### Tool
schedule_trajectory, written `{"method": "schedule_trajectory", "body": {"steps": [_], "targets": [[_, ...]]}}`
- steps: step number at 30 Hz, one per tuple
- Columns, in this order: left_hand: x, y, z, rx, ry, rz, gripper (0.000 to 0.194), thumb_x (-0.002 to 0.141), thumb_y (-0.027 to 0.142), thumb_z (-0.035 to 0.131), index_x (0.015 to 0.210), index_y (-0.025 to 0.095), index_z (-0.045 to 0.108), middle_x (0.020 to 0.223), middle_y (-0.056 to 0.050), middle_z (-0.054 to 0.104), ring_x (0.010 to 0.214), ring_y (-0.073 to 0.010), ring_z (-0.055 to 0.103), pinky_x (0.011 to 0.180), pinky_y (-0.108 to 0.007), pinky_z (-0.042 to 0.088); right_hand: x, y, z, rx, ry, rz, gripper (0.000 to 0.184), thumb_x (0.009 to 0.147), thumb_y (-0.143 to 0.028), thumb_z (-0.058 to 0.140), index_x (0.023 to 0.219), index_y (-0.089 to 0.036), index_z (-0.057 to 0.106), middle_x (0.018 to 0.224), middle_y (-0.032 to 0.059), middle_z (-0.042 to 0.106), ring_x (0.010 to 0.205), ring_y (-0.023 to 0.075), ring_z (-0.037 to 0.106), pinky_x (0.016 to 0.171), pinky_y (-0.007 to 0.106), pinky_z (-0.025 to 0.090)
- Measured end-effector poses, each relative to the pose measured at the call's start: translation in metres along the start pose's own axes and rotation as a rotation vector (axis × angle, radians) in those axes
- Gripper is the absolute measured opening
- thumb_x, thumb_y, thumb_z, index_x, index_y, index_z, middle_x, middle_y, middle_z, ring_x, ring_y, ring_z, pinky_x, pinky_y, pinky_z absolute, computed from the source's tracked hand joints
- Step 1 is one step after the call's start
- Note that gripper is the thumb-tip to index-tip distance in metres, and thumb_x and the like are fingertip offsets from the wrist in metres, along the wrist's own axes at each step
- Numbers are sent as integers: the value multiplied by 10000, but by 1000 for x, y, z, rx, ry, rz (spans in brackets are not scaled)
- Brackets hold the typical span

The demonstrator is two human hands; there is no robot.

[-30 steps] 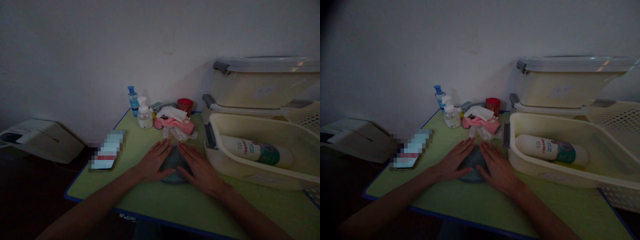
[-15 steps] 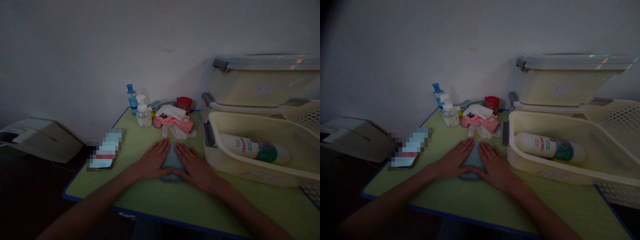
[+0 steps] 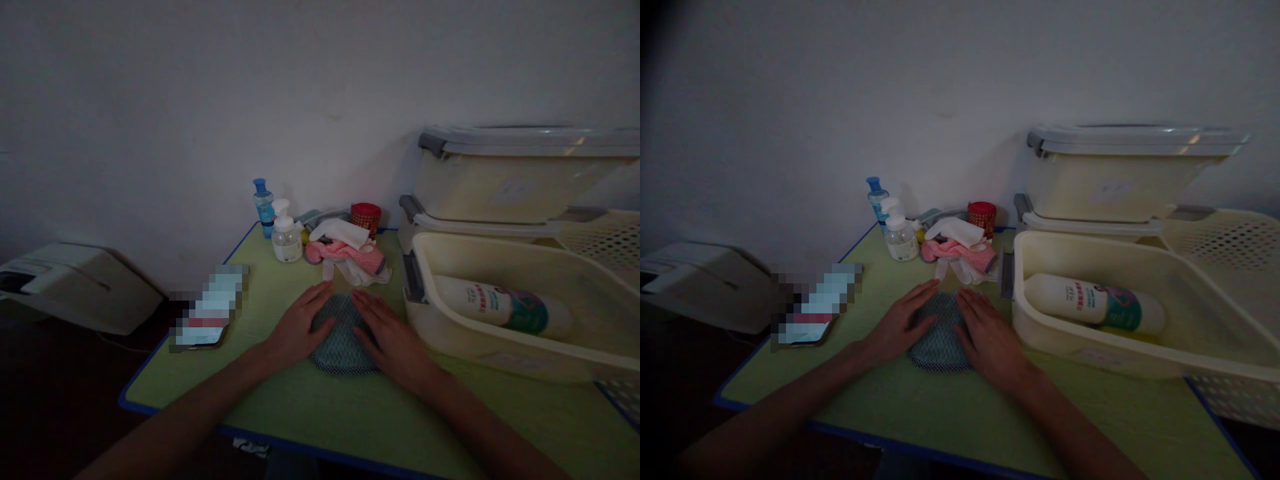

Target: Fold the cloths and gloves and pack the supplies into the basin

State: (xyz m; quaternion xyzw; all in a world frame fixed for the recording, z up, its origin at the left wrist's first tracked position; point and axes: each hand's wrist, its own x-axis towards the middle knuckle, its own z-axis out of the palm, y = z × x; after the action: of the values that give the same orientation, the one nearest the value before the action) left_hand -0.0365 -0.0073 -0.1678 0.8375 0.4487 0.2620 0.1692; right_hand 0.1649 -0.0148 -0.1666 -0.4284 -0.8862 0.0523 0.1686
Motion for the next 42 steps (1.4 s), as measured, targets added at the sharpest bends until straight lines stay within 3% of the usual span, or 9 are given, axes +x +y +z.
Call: {"method": "schedule_trajectory", "body": {"steps": [7,12,20,22,24,27,30,34,42], "targets": [[-11,16,21,291,-223,75,590,891,393,333,1376,73,233,1458,-152,215,1358,-233,154,1102,-434,204,2,-2,7,-64,-88,1,537,860,-283,392,1348,-64,341,1387,179,360,1295,255,309,1045,460,312],[-10,8,13,372,-261,77,706,865,537,310,1401,100,170,1478,-127,150,1368,-256,68,1103,-448,138,1,-1,6,-107,-164,26,588,878,-389,364,1353,-44,327,1414,179,304,1316,270,254,1058,487,261],[-10,-1,4,338,-290,112,775,826,598,336,1408,129,132,1480,-144,147,1370,-265,60,1088,-479,105,-5,5,5,-66,-99,-35,578,876,-396,371,1350,-67,339,1402,182,334,1307,267,284,1042,493,282],[-13,-2,2,280,-220,171,711,828,546,393,1383,134,224,1465,-155,200,1362,-274,111,1080,-484,145,-8,4,-4,-60,-83,-122,550,860,-374,413,1314,-65,392,1396,185,347,1291,270,312,1027,463,315],[-16,-1,0,203,-102,261,548,836,441,437,1291,140,384,1383,-167,350,1299,-277,271,1047,-473,239,-12,1,-14,-52,-86,-238,491,832,-363,466,1238,-87,479,1340,172,431,1235,271,384,983,430,370],[-20,4,-1,111,-10,415,278,833,288,448,1042,139,554,1067,-135,563,1008,-220,511,901,-390,404,-16,-4,-28,-45,-141,-357,318,801,-329,516,1049,-141,580,1082,114,603,1008,236,531,846,382,452],[-19,10,-1,114,-129,458,180,816,246,466,922,141,567,911,-88,571,839,-181,526,767,-313,450,-17,-6,-34,-62,-217,-401,189,799,-265,520,943,-159,582,920,67,624,854,201,550,754,346,464],[-15,14,-1,125,-281,358,222,804,311,515,954,149,540,960,-80,539,888,-191,507,790,-306,445,-17,-5,-34,-60,-244,-419,141,814,-190,482,921,-154,567,924,66,618,864,191,544,748,318,457],[-15,16,1,164,-318,315,410,717,440,620,977,138,526,1009,-99,522,924,-221,497,817,-344,438,-22,-4,-29,-180,-175,-439,104,841,-125,457,838,-165,553,885,54,631,807,179,563,604,271,444]]}}
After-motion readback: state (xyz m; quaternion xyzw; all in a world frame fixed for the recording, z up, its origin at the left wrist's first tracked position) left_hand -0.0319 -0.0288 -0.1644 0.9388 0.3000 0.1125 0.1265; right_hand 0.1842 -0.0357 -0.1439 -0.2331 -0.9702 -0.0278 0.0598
